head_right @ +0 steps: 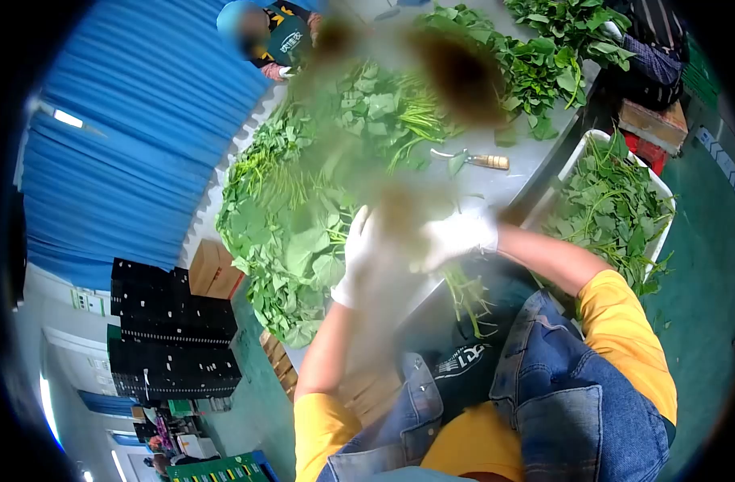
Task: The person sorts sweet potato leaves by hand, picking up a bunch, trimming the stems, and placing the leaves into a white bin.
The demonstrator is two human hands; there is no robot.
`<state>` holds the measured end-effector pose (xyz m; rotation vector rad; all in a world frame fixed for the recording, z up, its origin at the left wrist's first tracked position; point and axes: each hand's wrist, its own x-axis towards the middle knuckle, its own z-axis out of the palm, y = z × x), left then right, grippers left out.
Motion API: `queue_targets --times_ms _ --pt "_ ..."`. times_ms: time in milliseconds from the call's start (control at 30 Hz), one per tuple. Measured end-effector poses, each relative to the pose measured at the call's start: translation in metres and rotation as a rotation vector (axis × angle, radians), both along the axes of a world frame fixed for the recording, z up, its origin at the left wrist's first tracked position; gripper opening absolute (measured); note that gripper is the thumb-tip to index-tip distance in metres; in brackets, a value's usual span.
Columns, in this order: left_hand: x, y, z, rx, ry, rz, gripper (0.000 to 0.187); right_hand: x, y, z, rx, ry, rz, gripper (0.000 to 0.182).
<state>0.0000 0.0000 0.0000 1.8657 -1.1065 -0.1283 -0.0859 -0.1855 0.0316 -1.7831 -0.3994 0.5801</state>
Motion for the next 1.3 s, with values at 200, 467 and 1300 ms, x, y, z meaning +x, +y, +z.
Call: queue_targets --times_ms 200,467,1300 --pt "-0.025 -0.003 0.056 0.609 -0.981 0.025 0.004 0.027 -0.025 -0.05 -0.152 -0.384 0.054 0.058" --pt "-0.009 0.03 0.057 0.397 -0.177 0.405 0.028 0.067 -0.133 -0.131 -1.073 -0.514 -0.865 0.026" --pt "-0.06 -0.176 -0.06 0.373 0.605 -0.172 0.028 -0.178 -0.091 -0.098 -0.214 -0.291 -1.377 0.024"
